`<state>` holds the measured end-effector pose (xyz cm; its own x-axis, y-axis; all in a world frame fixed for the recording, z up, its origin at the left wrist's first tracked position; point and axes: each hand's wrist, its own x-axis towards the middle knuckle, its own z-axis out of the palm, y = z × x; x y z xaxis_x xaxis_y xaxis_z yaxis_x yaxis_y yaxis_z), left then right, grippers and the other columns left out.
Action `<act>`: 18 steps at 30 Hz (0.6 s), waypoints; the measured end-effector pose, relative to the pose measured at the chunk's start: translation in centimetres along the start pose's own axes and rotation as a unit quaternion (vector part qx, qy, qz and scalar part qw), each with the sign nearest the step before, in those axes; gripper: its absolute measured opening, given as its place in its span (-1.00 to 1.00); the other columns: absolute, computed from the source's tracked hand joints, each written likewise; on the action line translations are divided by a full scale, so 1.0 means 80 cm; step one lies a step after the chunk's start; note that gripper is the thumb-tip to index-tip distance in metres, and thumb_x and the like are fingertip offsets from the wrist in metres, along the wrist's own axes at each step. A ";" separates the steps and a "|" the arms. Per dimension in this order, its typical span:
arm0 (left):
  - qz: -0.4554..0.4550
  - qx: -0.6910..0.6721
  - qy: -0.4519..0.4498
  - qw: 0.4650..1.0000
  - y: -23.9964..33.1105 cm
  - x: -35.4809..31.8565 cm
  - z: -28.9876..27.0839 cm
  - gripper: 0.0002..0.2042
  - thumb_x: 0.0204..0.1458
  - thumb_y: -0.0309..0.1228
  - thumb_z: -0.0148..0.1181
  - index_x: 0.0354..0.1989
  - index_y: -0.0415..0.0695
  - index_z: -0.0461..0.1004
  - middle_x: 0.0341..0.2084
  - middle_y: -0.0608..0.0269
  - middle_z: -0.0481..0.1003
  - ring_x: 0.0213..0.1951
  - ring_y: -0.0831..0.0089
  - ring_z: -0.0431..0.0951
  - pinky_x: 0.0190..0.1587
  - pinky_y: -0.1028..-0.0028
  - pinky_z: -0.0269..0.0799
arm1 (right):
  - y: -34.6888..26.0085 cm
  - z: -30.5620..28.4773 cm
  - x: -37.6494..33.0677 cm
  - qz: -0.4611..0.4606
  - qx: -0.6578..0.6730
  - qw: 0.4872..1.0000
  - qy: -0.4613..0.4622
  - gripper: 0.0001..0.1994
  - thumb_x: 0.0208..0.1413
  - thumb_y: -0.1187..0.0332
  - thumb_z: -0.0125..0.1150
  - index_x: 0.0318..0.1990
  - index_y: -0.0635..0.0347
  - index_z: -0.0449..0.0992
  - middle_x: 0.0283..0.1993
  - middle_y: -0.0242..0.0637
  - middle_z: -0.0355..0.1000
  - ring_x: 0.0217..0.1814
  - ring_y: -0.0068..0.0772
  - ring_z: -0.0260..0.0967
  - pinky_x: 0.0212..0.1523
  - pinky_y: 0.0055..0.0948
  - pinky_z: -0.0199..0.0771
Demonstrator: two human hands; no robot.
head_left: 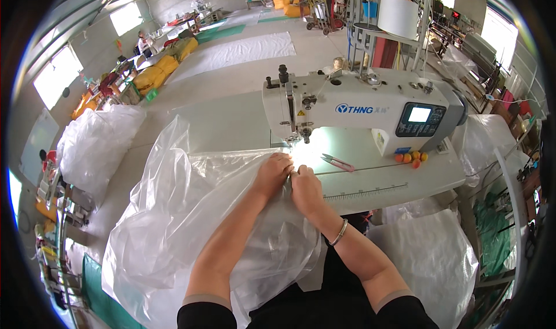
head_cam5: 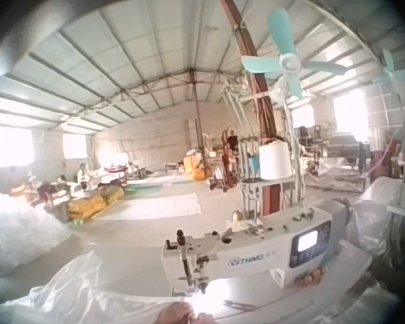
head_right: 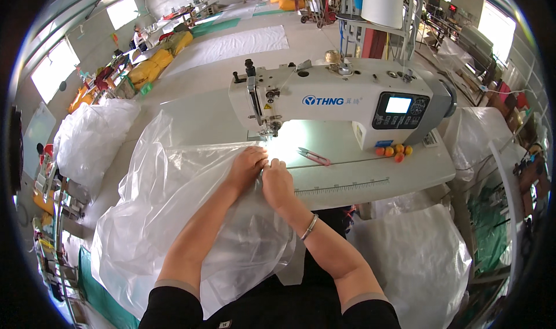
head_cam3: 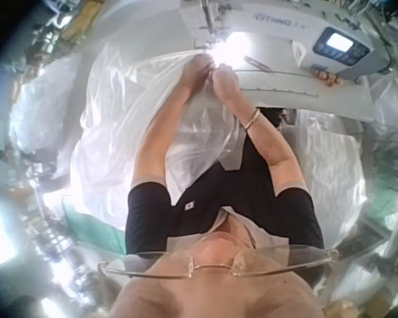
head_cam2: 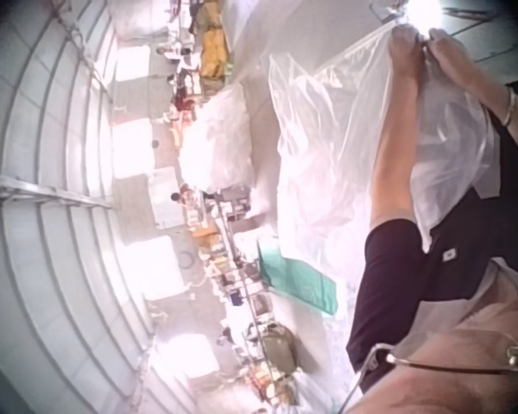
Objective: The person aligns and sews large white plastic sheets using an industrial sewing machine. They repeatedly fold edges, guide the material under the needle, and adjust the sheet to maintain alignment while sewing.
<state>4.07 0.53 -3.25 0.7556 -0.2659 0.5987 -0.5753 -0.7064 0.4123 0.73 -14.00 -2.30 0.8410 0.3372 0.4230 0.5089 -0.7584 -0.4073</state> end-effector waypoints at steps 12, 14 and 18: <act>-0.163 -0.057 -0.078 0.982 -0.010 0.034 -0.024 -0.85 -0.02 -0.42 0.14 -0.37 -0.26 0.53 -0.28 0.01 0.50 -0.11 0.06 0.46 -0.08 0.22 0.38 | 0.003 0.009 0.029 0.008 0.030 0.999 0.008 -0.82 -0.11 0.61 0.06 -0.30 0.33 0.51 -0.25 -0.10 0.36 -0.14 -0.06 0.36 -0.15 -0.21 0.46; -0.207 -0.032 -0.122 0.970 0.007 0.030 -0.031 -0.79 0.01 -0.43 0.12 -0.24 -0.29 0.51 -0.16 -0.04 0.48 0.01 0.03 0.40 0.02 0.22 0.36 | 0.006 0.004 0.025 0.012 0.066 0.998 -0.009 -0.76 -0.10 0.62 0.05 -0.22 0.34 0.52 -0.17 -0.06 0.40 -0.07 -0.01 0.37 -0.08 -0.20 0.45; -0.124 -0.016 -0.085 0.989 0.116 -0.036 -0.056 -0.50 0.03 -0.48 0.12 0.18 -0.33 0.24 0.20 -0.12 0.22 0.25 0.02 0.20 0.26 0.25 0.16 | 0.045 -0.007 -0.013 -0.030 0.257 0.965 0.042 -0.60 -0.03 0.61 0.07 0.05 0.32 0.45 0.08 0.04 0.40 0.19 0.03 0.29 0.18 -0.24 0.31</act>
<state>-4.86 -2.31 1.94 0.9146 -0.1955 0.3539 -0.3736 -0.7432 0.5551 1.59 -17.36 -3.77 0.8001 0.3094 0.5140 0.5986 -0.3549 -0.7182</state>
